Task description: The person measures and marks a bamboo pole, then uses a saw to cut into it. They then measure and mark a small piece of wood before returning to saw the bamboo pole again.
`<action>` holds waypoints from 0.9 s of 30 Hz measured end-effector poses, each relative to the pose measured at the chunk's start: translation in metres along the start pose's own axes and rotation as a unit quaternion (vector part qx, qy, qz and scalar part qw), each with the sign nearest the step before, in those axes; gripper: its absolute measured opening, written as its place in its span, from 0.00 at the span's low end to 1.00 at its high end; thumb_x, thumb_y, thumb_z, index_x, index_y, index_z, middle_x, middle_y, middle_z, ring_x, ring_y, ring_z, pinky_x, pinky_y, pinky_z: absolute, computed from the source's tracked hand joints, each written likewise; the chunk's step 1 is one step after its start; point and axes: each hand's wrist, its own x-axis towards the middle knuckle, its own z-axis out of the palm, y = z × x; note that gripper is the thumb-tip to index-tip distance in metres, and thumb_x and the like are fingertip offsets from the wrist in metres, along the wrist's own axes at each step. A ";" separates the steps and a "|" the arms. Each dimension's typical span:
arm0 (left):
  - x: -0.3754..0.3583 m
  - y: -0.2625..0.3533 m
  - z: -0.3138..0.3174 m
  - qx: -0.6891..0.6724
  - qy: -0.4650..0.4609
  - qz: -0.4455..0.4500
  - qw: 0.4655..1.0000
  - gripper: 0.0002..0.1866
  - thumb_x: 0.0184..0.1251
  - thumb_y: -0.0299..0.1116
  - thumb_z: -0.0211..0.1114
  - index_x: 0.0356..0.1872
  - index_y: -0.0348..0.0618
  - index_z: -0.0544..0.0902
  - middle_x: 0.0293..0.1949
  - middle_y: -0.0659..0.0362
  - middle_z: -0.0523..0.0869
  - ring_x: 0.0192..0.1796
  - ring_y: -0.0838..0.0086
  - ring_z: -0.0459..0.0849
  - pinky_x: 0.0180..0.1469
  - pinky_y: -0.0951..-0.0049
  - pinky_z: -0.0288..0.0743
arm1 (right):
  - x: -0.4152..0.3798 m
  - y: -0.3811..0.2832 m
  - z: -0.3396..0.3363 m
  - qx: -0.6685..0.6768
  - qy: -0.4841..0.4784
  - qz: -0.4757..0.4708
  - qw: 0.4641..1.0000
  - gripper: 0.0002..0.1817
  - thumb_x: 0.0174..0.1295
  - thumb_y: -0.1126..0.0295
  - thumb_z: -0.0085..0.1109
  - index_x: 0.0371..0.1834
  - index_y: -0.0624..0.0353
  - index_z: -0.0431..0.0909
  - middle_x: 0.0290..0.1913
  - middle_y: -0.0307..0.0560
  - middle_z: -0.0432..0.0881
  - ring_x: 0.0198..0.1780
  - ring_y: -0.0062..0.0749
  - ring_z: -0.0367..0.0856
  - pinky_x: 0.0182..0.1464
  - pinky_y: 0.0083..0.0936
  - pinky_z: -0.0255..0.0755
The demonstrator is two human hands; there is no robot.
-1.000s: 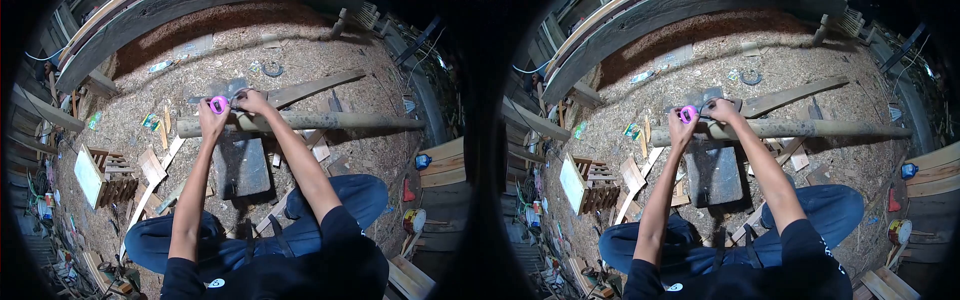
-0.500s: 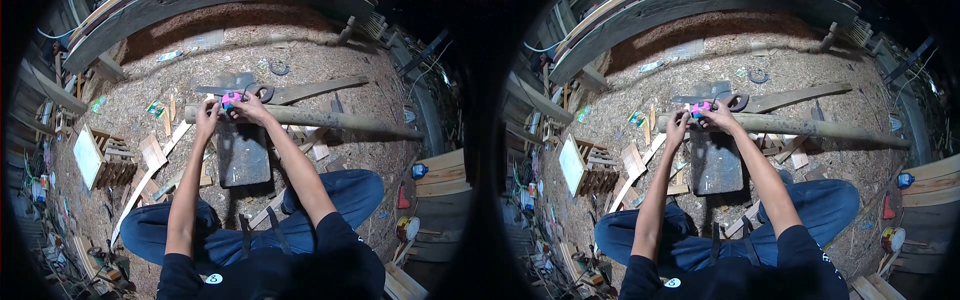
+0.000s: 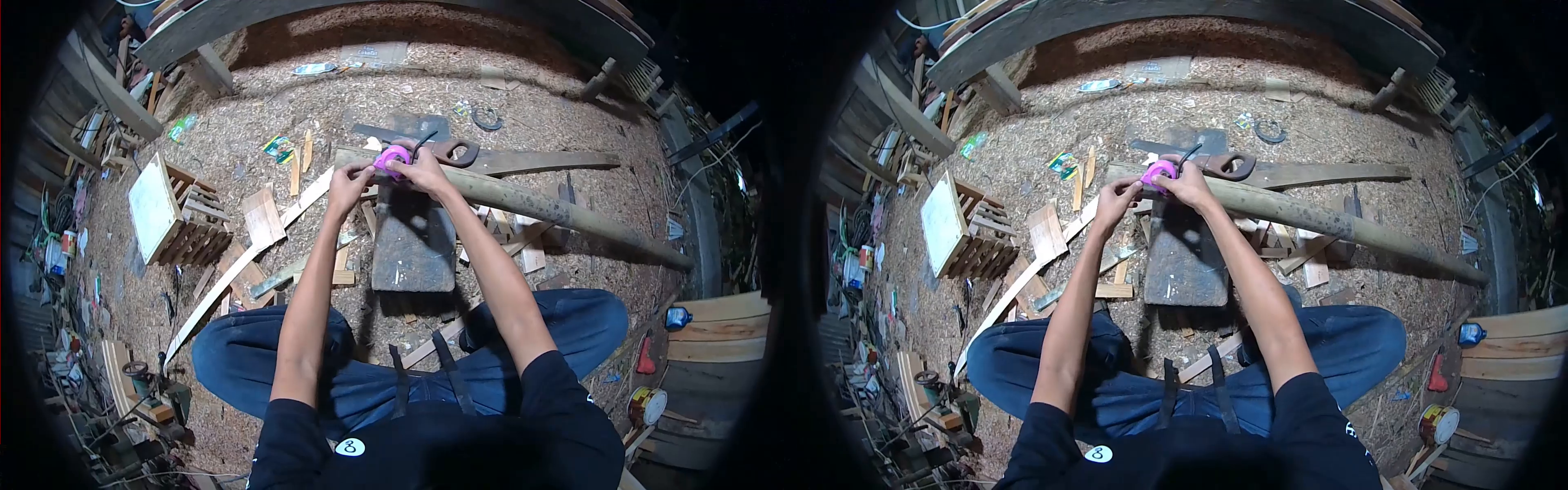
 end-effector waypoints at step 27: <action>0.040 -0.012 -0.050 0.281 0.263 -0.033 0.923 0.23 0.56 0.58 0.68 0.38 0.50 0.89 0.37 0.52 0.89 0.43 0.58 0.88 0.48 0.61 0.78 | -0.008 -0.022 0.016 -0.321 0.053 -0.156 0.933 0.25 0.54 0.79 0.65 0.57 0.55 0.73 0.51 0.57 0.79 0.54 0.57 0.77 0.55 0.42 0.73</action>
